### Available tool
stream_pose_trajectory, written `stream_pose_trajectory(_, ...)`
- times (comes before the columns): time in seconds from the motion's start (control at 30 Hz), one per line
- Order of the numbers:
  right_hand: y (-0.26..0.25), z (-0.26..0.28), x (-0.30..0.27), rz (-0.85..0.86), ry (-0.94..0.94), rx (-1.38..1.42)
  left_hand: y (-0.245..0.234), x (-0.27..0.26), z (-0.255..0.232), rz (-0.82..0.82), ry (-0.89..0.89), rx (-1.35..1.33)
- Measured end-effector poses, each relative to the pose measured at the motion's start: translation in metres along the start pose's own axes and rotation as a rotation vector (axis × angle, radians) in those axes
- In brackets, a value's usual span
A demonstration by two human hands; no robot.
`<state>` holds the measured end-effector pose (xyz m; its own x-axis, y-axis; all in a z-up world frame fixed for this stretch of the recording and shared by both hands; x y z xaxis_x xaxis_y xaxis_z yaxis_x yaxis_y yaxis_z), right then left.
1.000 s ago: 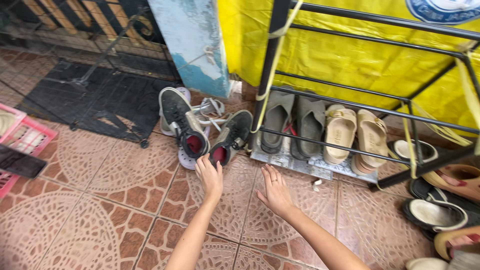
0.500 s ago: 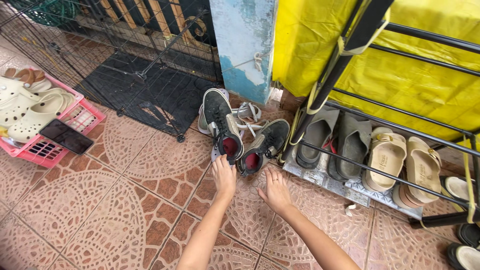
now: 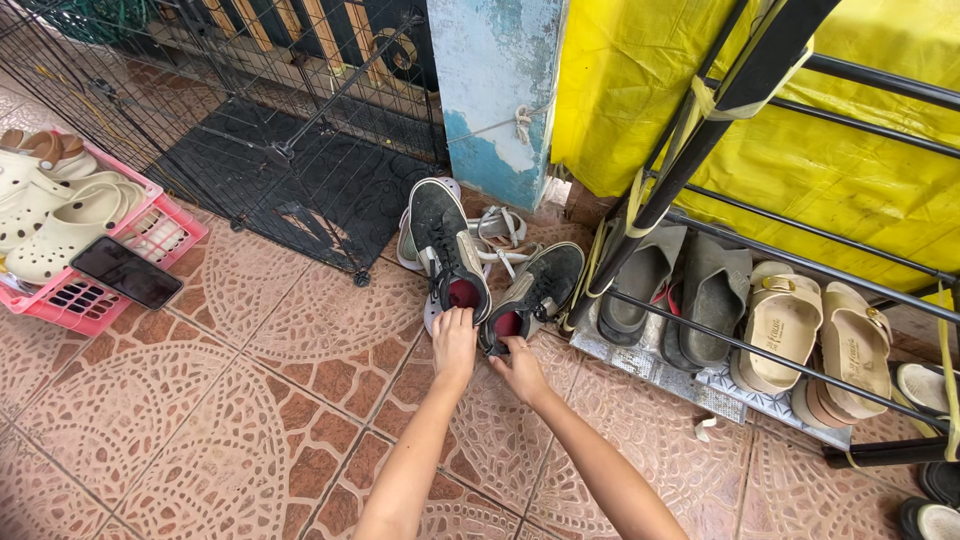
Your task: The person organizes various footwear by picking up pairs of sandals, flip-flops, sneakers, and boots from the floor and placing them onto a metal shoe rack. The person handles each pair individually and arranges them on the rack's shelves.
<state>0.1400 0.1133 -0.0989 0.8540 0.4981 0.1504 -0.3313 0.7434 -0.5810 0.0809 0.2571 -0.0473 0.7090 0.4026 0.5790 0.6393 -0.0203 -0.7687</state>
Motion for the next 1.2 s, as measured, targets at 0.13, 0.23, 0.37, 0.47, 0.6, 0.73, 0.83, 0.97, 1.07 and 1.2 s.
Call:
stream_pose_trajectory(0.13, 0.007, 0.001, 0.0, 0.035, 0.095, 0.1, 0.006, -0.002, -0.001, 0.007, -0.03, -0.014)
stream_pose_trajectory(0.23, 0.007, 0.003, -0.001, 0.018, 0.056, 0.057, 0.014, -0.001, -0.001, 0.017, -0.069, -0.032)
stream_pose_trajectory(0.37, 0.004, 0.006, -0.007, -0.078, -0.065, 0.009, 0.019, 0.003, -0.002, 0.022, -0.092, -0.054)
stream_pose_trajectory(0.47, -0.007, 0.002, -0.014, -0.144, -0.06, -0.051, 0.016, 0.001, -0.003, 0.006, -0.061, -0.096)
stream_pose_trajectory(0.6, -0.026, -0.001, -0.016, -0.239, -0.065, -0.076, 0.005, 0.0, -0.007, 0.012, -0.05, -0.126)
stream_pose_trajectory(0.73, -0.041, 0.001, -0.019, -0.291, -0.136, -0.022, -0.02, -0.004, -0.011, 0.033, -0.048, -0.173)
stream_pose_trajectory(0.83, -0.051, 0.006, -0.03, -0.25, -0.153, -0.006, -0.047, -0.02, -0.008, 0.078, -0.038, -0.201)
stream_pose_trajectory(0.97, -0.075, 0.028, -0.053, -0.127, -0.18, 0.048, -0.089, -0.058, -0.004, 0.122, -0.036, -0.278)
stream_pose_trajectory(1.07, -0.093, 0.035, -0.078, -0.021, -0.175, 0.051, -0.121, -0.091, -0.009, 0.2, -0.033, -0.296)
stream_pose_trajectory(1.2, -0.116, 0.032, -0.123, 0.114, -0.198, 0.028, -0.158, -0.127, -0.022, 0.284, 0.003, -0.373)
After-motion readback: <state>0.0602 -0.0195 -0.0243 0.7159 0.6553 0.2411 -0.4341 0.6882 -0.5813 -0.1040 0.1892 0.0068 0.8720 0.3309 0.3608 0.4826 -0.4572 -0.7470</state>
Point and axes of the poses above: each hand's wrist, its own x-axis towards the middle knuckle, its own y-axis out of the palm, z = x × y, the point moved 3 cm from there along x, towards the middle knuckle, and after that the axes turned 12 degrees about -z, right-handed, at the moved point
